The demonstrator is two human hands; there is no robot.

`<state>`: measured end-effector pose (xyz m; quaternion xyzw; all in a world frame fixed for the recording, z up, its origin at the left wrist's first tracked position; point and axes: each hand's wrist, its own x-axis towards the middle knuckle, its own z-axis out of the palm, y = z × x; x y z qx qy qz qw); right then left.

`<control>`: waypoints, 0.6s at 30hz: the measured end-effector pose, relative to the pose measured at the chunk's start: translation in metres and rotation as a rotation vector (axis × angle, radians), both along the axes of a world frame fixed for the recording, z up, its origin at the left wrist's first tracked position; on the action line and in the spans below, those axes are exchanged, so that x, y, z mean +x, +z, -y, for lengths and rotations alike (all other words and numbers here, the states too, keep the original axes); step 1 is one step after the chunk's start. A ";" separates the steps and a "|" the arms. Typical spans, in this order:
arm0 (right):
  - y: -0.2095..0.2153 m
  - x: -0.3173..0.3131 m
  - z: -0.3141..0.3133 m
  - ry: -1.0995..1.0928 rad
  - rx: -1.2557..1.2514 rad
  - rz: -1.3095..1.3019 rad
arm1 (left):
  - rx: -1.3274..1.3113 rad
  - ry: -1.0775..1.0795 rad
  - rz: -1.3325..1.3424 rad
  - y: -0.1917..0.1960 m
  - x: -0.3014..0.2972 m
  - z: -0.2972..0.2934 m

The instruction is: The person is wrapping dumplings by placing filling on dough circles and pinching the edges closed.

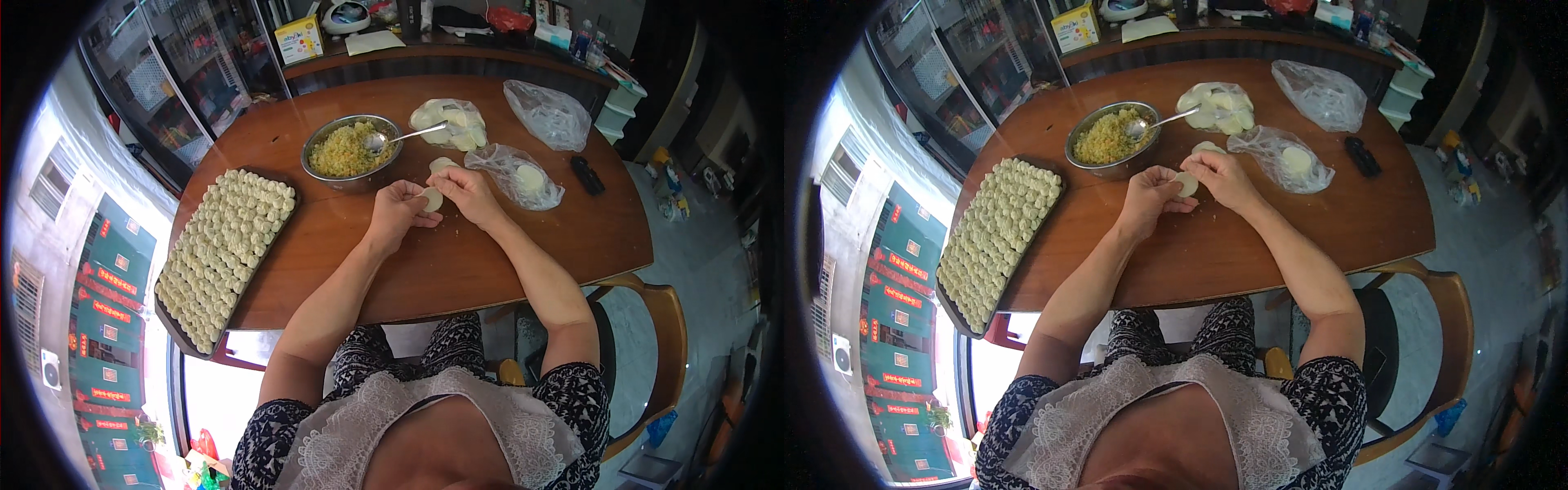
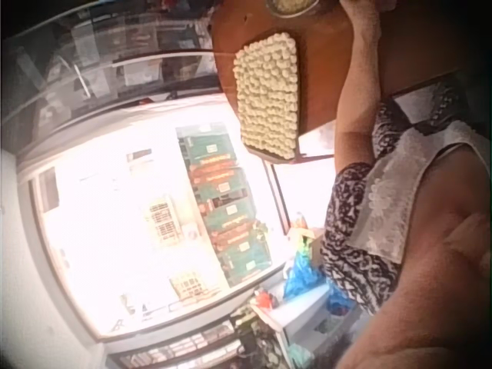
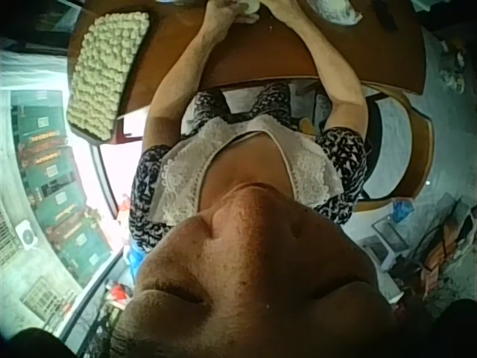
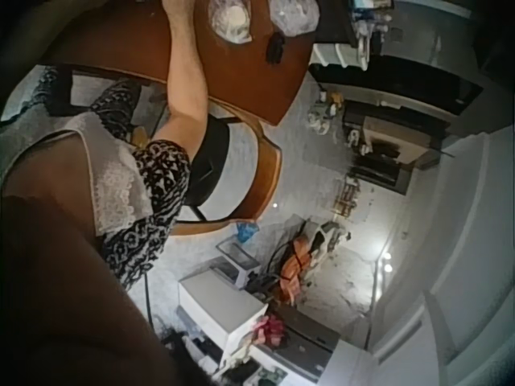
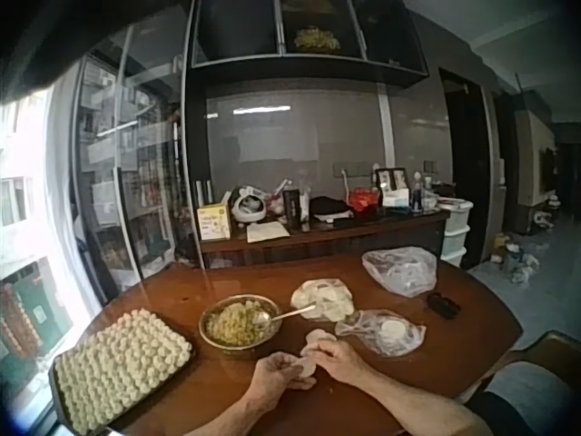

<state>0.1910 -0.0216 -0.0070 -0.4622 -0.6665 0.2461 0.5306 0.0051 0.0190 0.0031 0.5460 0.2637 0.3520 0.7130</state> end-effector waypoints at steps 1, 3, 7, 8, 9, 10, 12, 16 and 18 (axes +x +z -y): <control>0.003 -0.001 0.002 0.005 -0.013 -0.037 | -0.002 0.012 0.024 0.000 0.000 0.000; 0.000 -0.002 -0.001 -0.016 -0.001 -0.083 | -0.008 0.035 0.072 0.001 0.001 0.000; 0.002 -0.004 0.002 0.020 -0.155 -0.121 | -0.032 0.024 0.113 -0.002 0.000 -0.003; 0.001 -0.003 0.001 0.012 -0.144 -0.072 | -0.034 0.016 0.108 -0.002 -0.001 -0.002; 0.000 -0.001 0.001 0.005 -0.133 -0.023 | -0.036 0.007 0.103 -0.003 -0.001 -0.002; 0.000 -0.001 0.001 0.001 -0.118 0.025 | -0.025 0.000 0.085 -0.002 -0.001 -0.002; 0.002 -0.002 0.001 -0.016 -0.071 0.034 | -0.002 -0.013 0.048 -0.002 -0.001 -0.002; 0.002 -0.004 0.002 0.008 -0.077 -0.021 | -0.003 -0.027 0.014 0.002 0.000 0.002; 0.001 -0.005 0.003 -0.044 -0.068 0.025 | 0.001 -0.026 -0.008 0.004 0.000 0.004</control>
